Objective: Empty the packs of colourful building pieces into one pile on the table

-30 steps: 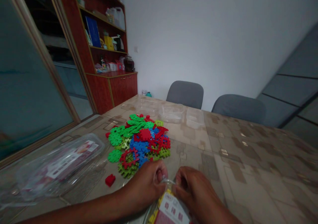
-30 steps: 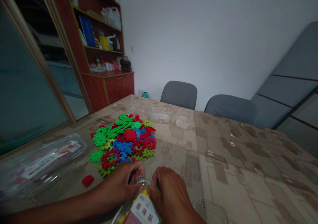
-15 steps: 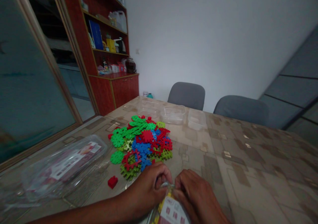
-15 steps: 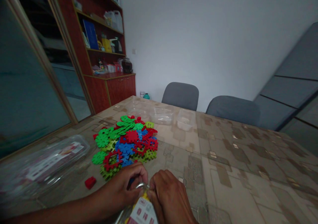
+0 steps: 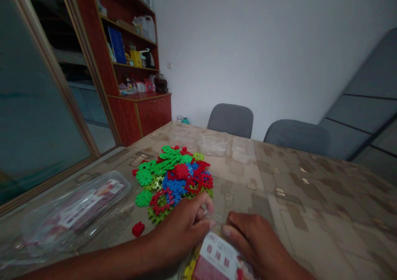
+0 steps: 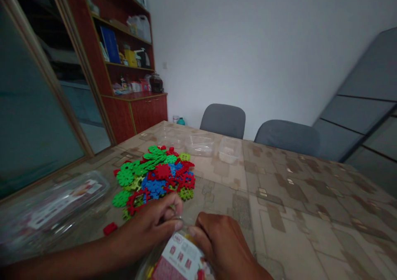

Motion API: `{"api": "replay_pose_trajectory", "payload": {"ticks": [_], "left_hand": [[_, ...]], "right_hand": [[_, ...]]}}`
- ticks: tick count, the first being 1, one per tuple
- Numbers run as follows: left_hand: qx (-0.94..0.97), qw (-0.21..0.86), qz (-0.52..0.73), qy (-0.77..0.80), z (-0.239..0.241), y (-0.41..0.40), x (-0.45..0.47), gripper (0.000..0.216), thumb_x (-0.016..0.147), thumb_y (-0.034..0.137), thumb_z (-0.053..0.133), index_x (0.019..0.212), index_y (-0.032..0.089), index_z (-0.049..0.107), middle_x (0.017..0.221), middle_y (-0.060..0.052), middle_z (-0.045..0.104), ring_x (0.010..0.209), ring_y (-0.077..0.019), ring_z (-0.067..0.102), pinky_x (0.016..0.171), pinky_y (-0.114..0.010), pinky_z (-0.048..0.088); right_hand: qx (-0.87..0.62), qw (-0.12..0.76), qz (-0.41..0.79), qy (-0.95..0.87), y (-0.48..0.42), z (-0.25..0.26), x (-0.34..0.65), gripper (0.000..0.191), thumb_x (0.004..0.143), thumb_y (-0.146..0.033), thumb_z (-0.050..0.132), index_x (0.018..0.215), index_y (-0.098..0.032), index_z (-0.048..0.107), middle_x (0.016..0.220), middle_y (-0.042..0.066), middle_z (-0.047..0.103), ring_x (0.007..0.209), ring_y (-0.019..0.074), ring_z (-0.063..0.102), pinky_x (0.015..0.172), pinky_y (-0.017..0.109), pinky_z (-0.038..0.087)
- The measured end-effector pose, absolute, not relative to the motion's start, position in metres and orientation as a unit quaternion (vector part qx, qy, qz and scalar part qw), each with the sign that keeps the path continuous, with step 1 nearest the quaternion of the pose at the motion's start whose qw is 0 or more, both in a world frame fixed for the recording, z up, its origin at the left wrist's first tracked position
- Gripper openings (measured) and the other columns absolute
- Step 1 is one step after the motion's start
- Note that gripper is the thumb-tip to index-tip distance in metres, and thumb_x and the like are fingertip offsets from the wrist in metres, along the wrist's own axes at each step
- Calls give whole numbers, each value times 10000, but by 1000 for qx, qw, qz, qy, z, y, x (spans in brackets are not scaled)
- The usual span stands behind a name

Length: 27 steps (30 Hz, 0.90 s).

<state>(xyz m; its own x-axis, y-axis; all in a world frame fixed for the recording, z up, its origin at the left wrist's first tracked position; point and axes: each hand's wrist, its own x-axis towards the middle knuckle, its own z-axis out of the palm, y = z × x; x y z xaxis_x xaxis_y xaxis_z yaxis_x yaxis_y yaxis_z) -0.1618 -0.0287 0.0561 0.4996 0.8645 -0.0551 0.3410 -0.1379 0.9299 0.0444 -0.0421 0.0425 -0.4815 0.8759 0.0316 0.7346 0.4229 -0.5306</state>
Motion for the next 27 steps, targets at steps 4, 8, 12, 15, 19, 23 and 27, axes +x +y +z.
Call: {"api": "replay_pose_trajectory", "payload": {"ticks": [4,8,12,15,19,23,27], "left_hand": [[569,654,325,380,48,-33,-145,177,815,295,539,952,221,454,576,103,413,479,-84,392,448,-192,278],[510,723,335,325,49,-33,-134,225,798,356,582,951,207,514,617,66,489,524,-98,482,497,-203,329],[519,731,308,318,56,-31,-133,264,781,387,592,954,188,585,623,51,486,554,-106,492,519,-209,329],[538,708,305,340,52,-29,-134,327,775,404,588,1016,184,587,657,39,521,589,-120,508,531,-215,348],[515,680,365,374,39,-28,-136,294,776,413,563,958,183,554,613,55,510,490,-93,448,469,-200,306],[507,667,386,385,50,-32,-138,199,813,346,548,946,199,548,628,59,504,511,-85,450,480,-184,309],[552,644,361,387,77,-36,-139,134,823,296,565,915,201,587,622,56,492,542,-85,450,485,-173,309]], "right_hand": [[-491,198,260,-807,-46,36,54,348,961,-404,374,678,-209,433,574,-58,445,507,100,455,506,208,283],[-458,270,325,-782,-49,30,59,397,958,-468,345,668,-207,421,543,-72,364,472,86,368,474,203,263],[-411,297,379,-774,-46,29,63,446,959,-507,331,640,-204,400,530,-71,339,453,78,339,448,210,237],[-415,284,381,-776,-44,31,65,460,961,-499,338,619,-199,404,522,-71,329,451,77,326,447,213,232],[-442,246,319,-802,-50,35,68,352,962,-404,397,716,-194,536,641,-21,524,588,122,508,554,216,360],[-462,282,263,-799,-61,30,74,302,962,-378,399,803,-210,594,773,33,591,765,180,570,676,253,423],[-465,326,332,-753,-65,23,78,431,945,-497,368,697,-196,550,656,3,535,622,155,528,582,242,388]]}}
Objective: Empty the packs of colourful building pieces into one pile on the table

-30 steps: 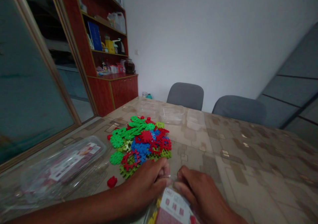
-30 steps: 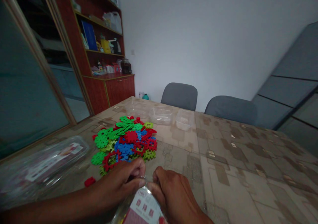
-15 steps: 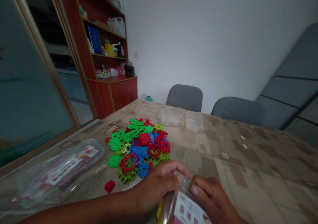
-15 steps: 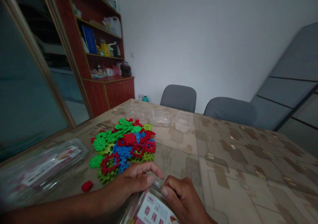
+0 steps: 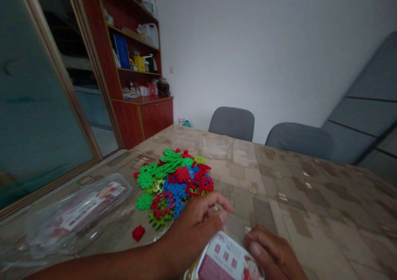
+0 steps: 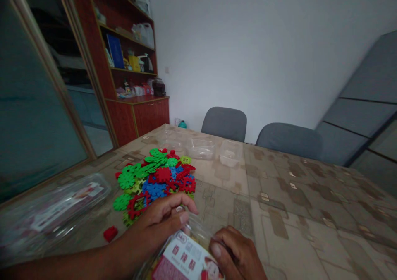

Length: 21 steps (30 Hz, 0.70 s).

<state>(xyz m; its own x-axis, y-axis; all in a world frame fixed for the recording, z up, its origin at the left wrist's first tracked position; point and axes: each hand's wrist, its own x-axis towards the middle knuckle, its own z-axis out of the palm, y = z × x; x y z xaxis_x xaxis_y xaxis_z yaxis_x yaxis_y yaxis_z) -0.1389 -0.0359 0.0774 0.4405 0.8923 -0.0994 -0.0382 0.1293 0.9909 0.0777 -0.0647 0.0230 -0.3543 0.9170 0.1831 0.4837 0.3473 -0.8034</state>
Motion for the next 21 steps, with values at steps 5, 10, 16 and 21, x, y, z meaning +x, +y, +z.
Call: {"api": "replay_pose_trajectory", "payload": {"ticks": [5,10,16,21], "left_hand": [[543,662,385,344,85,-27,-144,181,847,344,545,973,216,567,644,39,564,498,-78,458,463,-171,326],[523,650,418,359,85,-11,-159,214,827,387,589,934,204,570,618,48,565,474,-71,470,449,-160,320],[509,544,495,447,102,10,-216,265,765,364,672,957,207,578,614,55,591,492,-94,532,458,-170,391],[499,404,560,524,121,14,-288,316,747,324,679,1023,207,581,634,61,607,460,-74,485,424,-148,354]], "right_hand": [[-506,396,398,-655,-62,34,74,466,891,-571,439,655,-187,558,557,-24,491,536,132,454,510,226,329],[-553,403,392,-614,-48,51,78,463,885,-590,434,907,-197,679,579,-6,551,562,166,518,516,238,393],[-598,384,323,-624,-43,38,101,402,863,-542,494,982,-208,684,588,-6,577,569,165,554,510,222,419],[-598,341,275,-671,-47,24,114,333,784,-496,572,894,-232,743,933,53,738,898,252,673,758,248,530]]}}
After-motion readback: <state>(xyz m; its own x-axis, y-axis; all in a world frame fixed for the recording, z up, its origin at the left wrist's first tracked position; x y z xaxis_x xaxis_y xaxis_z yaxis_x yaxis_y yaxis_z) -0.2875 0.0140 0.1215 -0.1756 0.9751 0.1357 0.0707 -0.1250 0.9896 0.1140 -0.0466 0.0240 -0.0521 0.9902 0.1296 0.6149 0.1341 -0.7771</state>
